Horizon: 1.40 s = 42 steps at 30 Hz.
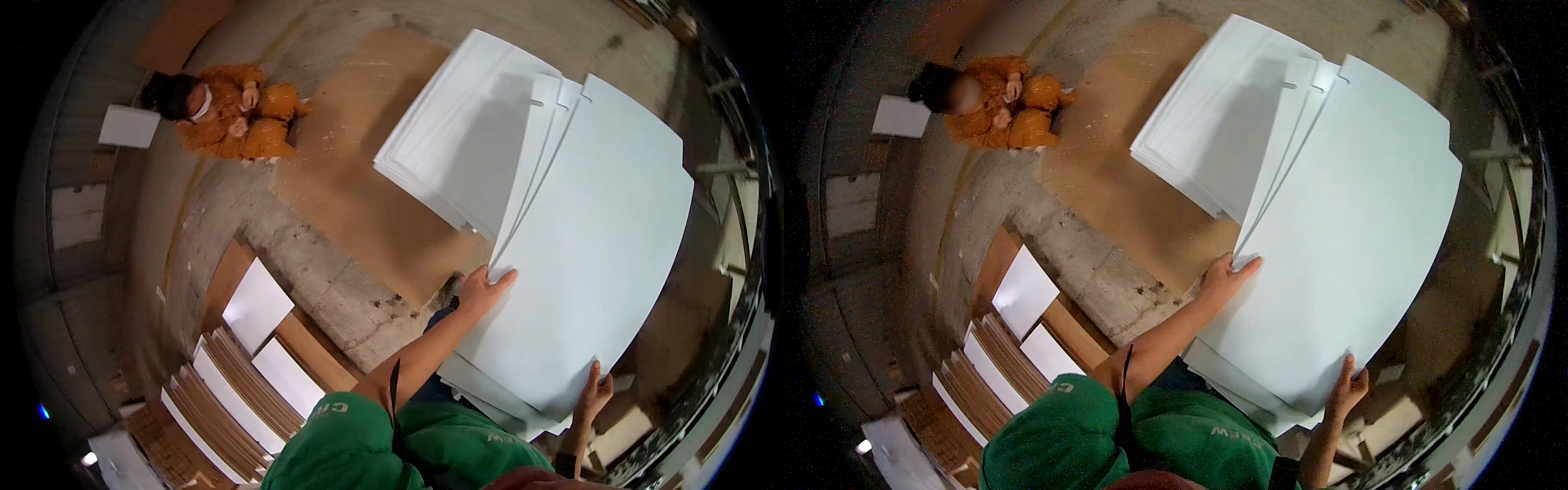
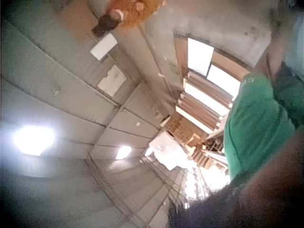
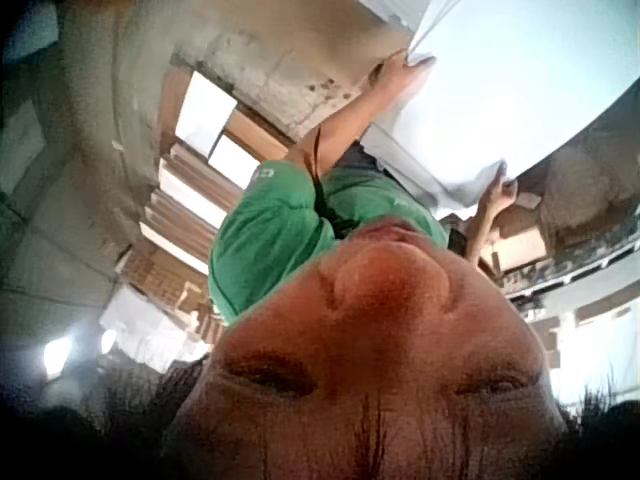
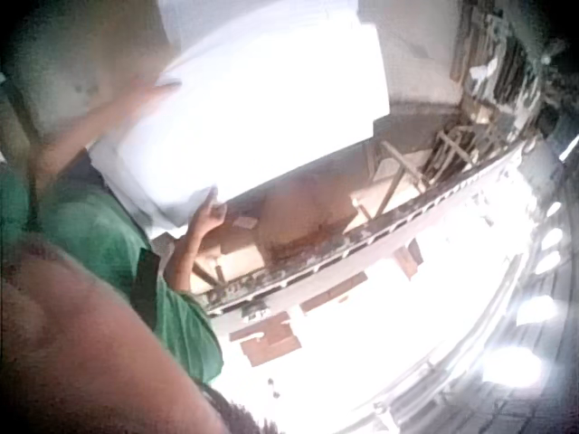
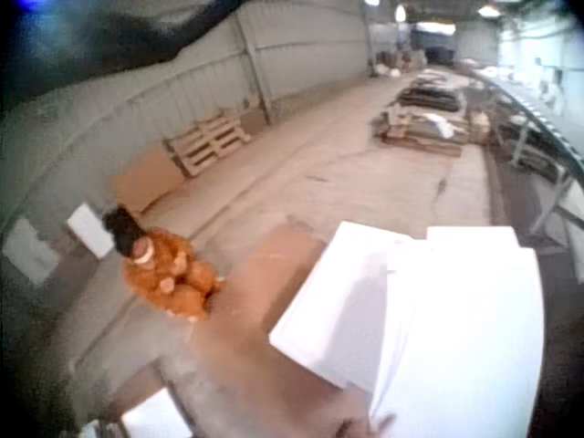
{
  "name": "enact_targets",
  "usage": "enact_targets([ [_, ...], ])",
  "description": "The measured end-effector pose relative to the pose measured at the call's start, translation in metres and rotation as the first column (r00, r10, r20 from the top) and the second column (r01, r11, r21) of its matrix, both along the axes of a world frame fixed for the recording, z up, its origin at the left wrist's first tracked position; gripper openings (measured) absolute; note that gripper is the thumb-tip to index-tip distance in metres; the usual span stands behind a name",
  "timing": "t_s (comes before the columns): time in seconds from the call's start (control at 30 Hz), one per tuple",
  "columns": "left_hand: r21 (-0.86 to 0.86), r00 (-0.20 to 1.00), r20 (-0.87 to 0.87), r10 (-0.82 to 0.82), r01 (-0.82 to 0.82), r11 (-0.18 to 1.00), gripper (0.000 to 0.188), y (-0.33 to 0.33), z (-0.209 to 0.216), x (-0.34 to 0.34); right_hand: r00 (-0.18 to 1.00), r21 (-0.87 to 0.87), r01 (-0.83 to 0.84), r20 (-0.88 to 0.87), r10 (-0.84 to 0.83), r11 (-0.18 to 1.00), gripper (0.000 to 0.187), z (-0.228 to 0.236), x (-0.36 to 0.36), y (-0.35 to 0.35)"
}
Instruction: The person assembles flat-pack furniture by inserting wooden dowels into pre-drilled holes on white panels and joining them together. They repeatedly pick up panels, align dowels, and connect pieces on the floor.
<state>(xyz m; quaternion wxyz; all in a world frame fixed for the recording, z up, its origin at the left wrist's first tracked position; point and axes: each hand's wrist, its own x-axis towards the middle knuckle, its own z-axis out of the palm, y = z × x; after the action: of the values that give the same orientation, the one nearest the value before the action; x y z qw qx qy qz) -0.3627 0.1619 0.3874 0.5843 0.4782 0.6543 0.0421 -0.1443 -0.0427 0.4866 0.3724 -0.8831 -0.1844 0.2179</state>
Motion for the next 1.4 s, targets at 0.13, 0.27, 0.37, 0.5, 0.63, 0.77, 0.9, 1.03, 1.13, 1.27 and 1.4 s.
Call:
enact_targets([
  [0.13, 0.000, 0.995, 0.100, -0.018, 0.018, 1.000, 0.057, -0.043, 0.008, 0.025, 0.989, -0.056, 0.138, 0.064, -0.134, 0.989, 0.042, -0.023, -0.003, -0.094],
  [0.27, -0.030, 0.980, 0.006, -0.197, 0.197, 0.980, 0.048, -0.088, 0.005, 0.025, 0.964, -0.082, 0.265, 0.023, -0.264, 0.961, 0.045, -0.040, -0.038, -0.158],
  [0.37, -0.095, 0.966, -0.003, -0.259, 0.257, 0.962, 0.045, -0.132, -0.010, 0.010, 0.953, -0.137, 0.303, 0.013, -0.304, 0.943, 0.042, -0.063, -0.070, -0.210],
  [0.5, 0.038, 0.950, 0.018, -0.313, 0.312, 0.949, 0.032, -0.184, -0.045, -0.023, 0.906, -0.169, 0.387, -0.116, -0.408, 0.907, 0.046, -0.098, -0.111, -0.267],
  [0.63, -0.080, 0.924, 0.007, -0.383, 0.382, 0.921, 0.029, -0.215, -0.012, -0.026, 0.842, -0.336, 0.424, -0.197, -0.503, 0.841, 0.048, -0.110, -0.143, -0.312],
  [0.77, -0.166, 0.907, -0.043, -0.420, 0.408, 0.898, 0.027, -0.237, 0.008, -0.025, 0.780, -0.201, 0.524, -0.277, -0.561, 0.828, 0.049, -0.150, -0.184, -0.346],
  [0.9, -0.069, 0.853, -0.080, -0.516, 0.511, 0.857, 0.026, -0.244, 0.005, -0.034, 0.709, -0.348, 0.481, -0.387, -0.590, 0.805, 0.051, -0.174, -0.220, -0.350],
  [1.03, -0.049, 0.777, -0.087, -0.623, 0.621, 0.782, 0.025, -0.241, 0.009, -0.032, 0.632, -0.210, 0.612, -0.450, -0.631, 0.762, 0.053, -0.225, -0.274, -0.345],
  [1.13, 0.002, 0.661, -0.151, -0.735, 0.744, 0.669, 0.025, -0.229, -0.014, -0.027, 0.528, -0.273, 0.618, -0.550, -0.647, 0.737, 0.053, -0.244, -0.282, -0.333],
  [1.27, 0.104, 0.591, -0.166, -0.790, 0.807, 0.582, 0.023, -0.229, -0.031, -0.019, 0.430, -0.311, 0.627, -0.626, -0.651, 0.714, 0.051, -0.270, -0.304, -0.322],
  [1.4, -0.006, 0.655, -0.139, -0.742, 0.749, 0.663, 0.019, -0.241, -0.010, 0.004, 0.398, -0.317, 0.646, -0.637, -0.660, 0.695, 0.057, -0.261, -0.290, -0.301],
])
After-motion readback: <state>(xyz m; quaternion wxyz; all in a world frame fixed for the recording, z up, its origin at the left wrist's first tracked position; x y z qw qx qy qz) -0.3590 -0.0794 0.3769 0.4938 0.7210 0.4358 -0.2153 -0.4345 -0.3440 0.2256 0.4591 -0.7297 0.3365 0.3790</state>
